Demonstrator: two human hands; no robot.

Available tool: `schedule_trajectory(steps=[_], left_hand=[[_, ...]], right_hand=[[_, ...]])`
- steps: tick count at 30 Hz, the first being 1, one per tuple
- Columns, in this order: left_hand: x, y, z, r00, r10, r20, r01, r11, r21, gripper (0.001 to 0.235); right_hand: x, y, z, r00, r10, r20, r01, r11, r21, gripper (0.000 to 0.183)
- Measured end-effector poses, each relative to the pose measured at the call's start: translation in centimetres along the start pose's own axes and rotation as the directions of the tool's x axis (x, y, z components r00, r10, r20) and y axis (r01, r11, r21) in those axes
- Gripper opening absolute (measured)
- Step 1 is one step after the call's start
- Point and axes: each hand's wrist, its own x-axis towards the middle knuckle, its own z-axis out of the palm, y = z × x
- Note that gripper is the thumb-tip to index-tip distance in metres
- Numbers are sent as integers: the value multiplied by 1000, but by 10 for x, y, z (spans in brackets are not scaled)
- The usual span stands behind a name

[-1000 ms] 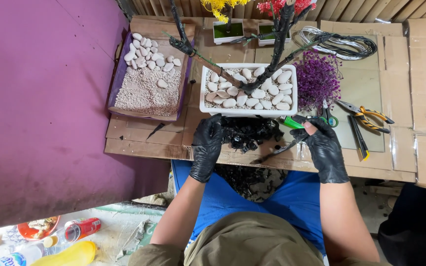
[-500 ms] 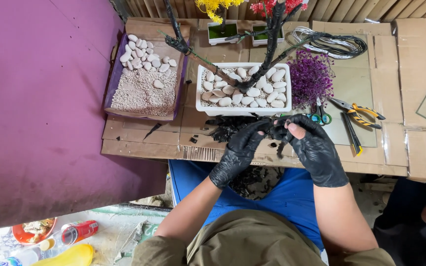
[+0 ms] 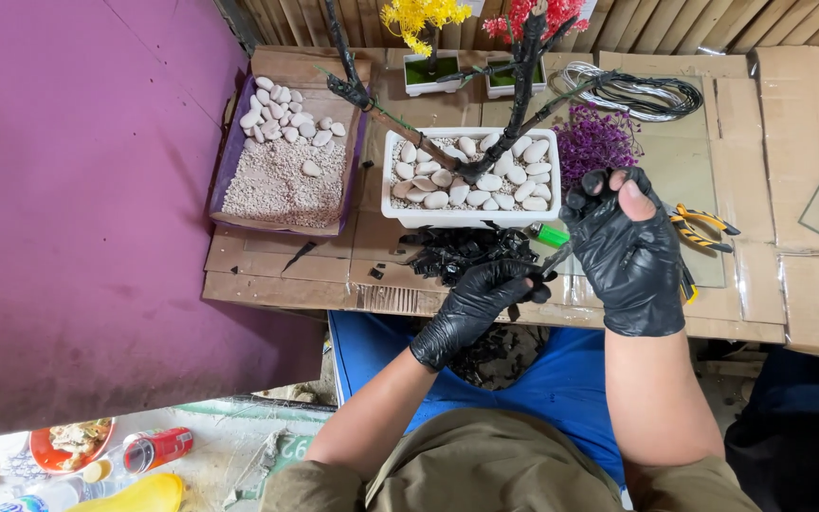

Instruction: The person wraps black tape around the stems of artificial plants to secure them. They use a green utility knife to cut the tape and pliers to trim the stems. The person handles the plants and tools with gloved hands, working over a cardboard surface.

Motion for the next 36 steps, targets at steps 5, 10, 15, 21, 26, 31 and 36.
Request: schedule_trajectory(steps=[5, 10, 15, 21, 26, 31, 36], left_hand=[[1, -18, -8, 1000, 6, 1, -6, 1000, -13, 9], [0, -22, -19, 1000, 3, -21, -2, 1000, 6, 11], [1, -21, -27, 994, 97, -53, -95, 994, 54, 20], [1, -18, -27, 960, 203, -190, -213, 976, -35, 18], [-1, -13, -24, 944, 207, -257, -244, 962, -123, 11], [-7, 6, -18, 924, 255, -285, -291, 953, -90, 12], [-7, 10, -15, 910, 291, -296, -314, 949, -31, 18]], right_hand=[[-9, -8, 16, 999, -13, -50, 14, 1000, 8, 12], [-7, -15, 7, 994, -39, -97, 40, 999, -1, 12], [-16, -24, 16, 985, -72, -159, 95, 985, 142, 12], [-27, -31, 4, 980, -83, -183, 114, 979, 166, 12], [-37, -32, -5, 980, -66, -185, 110, 965, 239, 12], [-50, -27, -21, 979, -58, -194, 105, 965, 240, 11], [-65, -9, -36, 946, 46, -320, 81, 924, 372, 9]])
